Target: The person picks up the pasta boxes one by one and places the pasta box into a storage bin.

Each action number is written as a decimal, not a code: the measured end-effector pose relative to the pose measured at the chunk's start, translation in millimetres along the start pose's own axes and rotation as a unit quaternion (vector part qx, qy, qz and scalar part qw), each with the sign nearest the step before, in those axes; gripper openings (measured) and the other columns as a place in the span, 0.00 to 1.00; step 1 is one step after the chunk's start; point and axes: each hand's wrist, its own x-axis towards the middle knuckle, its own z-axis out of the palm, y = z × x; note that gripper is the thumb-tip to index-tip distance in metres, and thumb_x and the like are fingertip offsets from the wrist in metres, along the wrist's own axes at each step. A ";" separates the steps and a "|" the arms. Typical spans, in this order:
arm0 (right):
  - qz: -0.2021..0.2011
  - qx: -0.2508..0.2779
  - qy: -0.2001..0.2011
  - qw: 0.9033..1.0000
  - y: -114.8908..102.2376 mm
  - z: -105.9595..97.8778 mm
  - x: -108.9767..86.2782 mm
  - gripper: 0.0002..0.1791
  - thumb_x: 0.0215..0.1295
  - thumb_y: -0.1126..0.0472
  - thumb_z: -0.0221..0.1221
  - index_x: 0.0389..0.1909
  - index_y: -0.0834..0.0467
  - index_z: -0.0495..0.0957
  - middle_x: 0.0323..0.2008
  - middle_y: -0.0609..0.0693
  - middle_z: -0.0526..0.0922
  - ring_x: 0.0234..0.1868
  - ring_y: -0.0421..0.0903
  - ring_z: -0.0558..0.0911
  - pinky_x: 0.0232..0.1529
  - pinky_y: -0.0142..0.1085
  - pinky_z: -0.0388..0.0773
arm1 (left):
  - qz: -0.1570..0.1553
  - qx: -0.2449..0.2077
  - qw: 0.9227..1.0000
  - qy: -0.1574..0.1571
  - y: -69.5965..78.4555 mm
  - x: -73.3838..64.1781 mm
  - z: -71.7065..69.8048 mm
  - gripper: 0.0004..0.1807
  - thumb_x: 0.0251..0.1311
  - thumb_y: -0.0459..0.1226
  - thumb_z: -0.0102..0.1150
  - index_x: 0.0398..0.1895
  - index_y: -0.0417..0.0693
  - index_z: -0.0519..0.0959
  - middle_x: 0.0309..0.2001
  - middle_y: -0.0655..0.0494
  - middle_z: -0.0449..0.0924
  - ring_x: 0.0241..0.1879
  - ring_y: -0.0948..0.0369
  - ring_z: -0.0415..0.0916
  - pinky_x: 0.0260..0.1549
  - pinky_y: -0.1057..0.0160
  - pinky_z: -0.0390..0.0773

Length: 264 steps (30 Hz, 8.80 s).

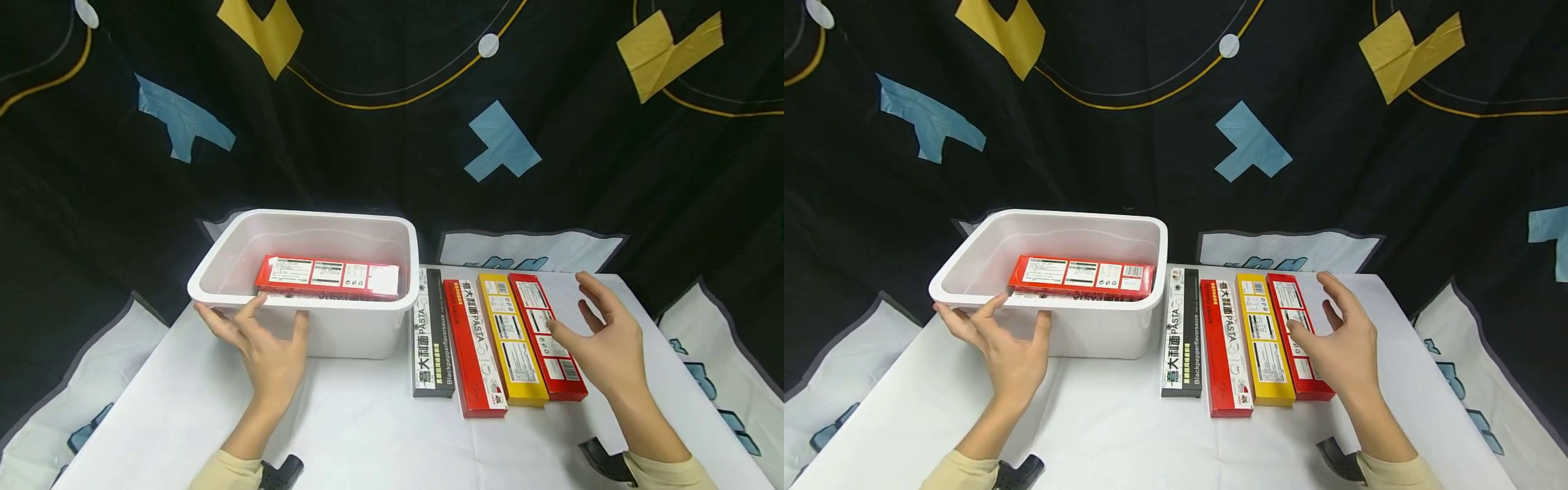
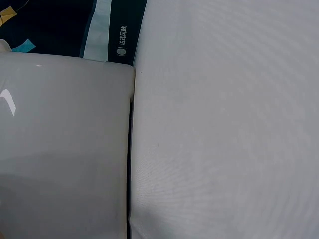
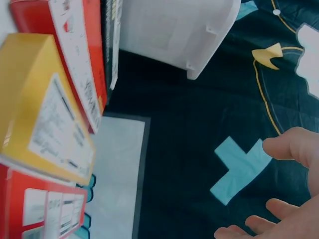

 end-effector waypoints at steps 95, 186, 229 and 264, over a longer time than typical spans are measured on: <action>0.243 0.017 0.141 0.960 39.8 -45.5 -18.1 0.39 0.60 0.62 0.65 0.71 0.38 0.63 0.70 0.42 0.65 0.68 0.45 0.66 0.57 0.45 0.70 | 0.010 -0.005 1.000 0.003 2.2 2.2 2.7 0.32 0.51 0.37 0.71 0.56 0.45 0.64 0.74 0.37 0.24 0.73 0.50 0.22 0.70 0.53 0.45; 0.008 0.246 -0.303 0.921 -148.8 154.8 46.8 0.35 0.50 0.66 0.68 0.62 0.52 0.72 0.60 0.45 0.73 0.56 0.49 0.75 0.44 0.43 0.81 | 0.010 0.011 1.000 0.024 -1.8 -1.1 1.8 0.31 0.50 0.40 0.72 0.55 0.48 0.66 0.74 0.36 0.25 0.74 0.47 0.23 0.69 0.50 0.49; -0.059 0.174 -0.257 0.949 -129.7 126.0 43.4 0.32 0.58 0.60 0.64 0.66 0.47 0.69 0.63 0.42 0.72 0.63 0.44 0.72 0.59 0.41 0.72 | 0.014 0.009 1.000 0.022 -0.6 1.0 2.4 0.31 0.51 0.37 0.71 0.55 0.48 0.65 0.74 0.35 0.26 0.74 0.47 0.23 0.69 0.50 0.48; -0.023 0.111 -0.101 0.988 -53.2 56.2 1.5 0.40 0.55 0.63 0.69 0.69 0.51 0.65 0.67 0.46 0.68 0.67 0.47 0.68 0.57 0.41 0.72 | 0.015 0.014 1.000 0.010 -4.0 -3.6 1.9 0.32 0.51 0.38 0.70 0.57 0.49 0.65 0.74 0.38 0.24 0.74 0.50 0.22 0.69 0.50 0.47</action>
